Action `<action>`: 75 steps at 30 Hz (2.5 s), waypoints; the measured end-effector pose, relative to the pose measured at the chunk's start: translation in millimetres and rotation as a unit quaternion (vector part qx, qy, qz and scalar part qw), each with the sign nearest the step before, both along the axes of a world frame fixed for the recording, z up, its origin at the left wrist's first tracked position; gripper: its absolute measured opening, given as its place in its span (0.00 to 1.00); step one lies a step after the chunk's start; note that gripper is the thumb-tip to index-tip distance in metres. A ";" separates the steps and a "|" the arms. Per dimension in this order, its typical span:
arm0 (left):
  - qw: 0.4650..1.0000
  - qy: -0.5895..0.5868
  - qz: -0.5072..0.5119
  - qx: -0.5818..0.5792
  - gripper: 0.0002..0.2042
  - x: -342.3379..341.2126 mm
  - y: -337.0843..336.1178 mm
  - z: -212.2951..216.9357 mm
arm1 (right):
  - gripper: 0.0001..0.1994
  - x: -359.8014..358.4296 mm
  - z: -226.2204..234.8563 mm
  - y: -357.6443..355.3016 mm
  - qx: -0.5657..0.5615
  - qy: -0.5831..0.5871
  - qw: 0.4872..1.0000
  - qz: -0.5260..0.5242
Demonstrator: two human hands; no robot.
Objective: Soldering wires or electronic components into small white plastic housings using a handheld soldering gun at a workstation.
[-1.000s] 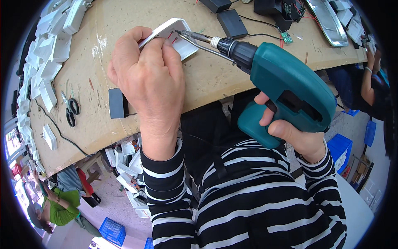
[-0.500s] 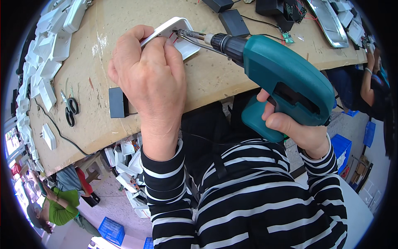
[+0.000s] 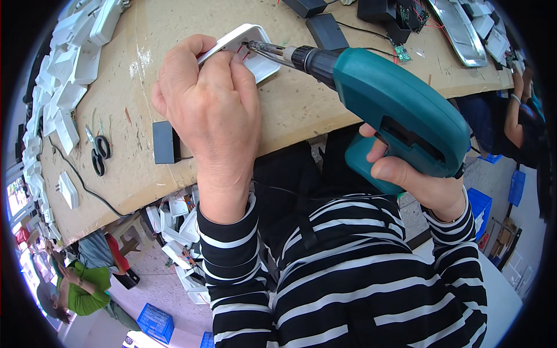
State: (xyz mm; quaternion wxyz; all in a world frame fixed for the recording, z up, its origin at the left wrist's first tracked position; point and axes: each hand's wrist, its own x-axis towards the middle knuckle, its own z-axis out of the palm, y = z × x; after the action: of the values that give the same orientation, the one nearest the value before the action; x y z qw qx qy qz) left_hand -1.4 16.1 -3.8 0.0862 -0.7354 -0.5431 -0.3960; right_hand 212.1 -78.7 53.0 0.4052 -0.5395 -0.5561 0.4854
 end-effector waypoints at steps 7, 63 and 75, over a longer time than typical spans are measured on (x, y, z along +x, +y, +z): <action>1.000 0.008 0.001 0.007 0.03 1.0 -0.7 0.6 | 0.18 3.3 -2.2 4.0 0.077 -0.033 0.996 0.025; 1.000 0.006 -0.002 0.015 0.03 0.9 1.0 -0.2 | 0.21 1.4 -2.8 0.5 0.078 -0.018 0.996 0.032; 1.000 0.008 0.003 0.012 0.04 0.6 -1.1 -1.5 | 0.40 12.6 9.7 -21.9 -0.067 -0.002 0.997 0.036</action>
State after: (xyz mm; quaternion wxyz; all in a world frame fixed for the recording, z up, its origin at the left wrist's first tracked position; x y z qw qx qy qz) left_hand -0.9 15.0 -5.3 0.1005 -0.7357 -0.5401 -0.3962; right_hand 224.7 -100.5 62.7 0.3488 -0.5463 -0.5422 0.5347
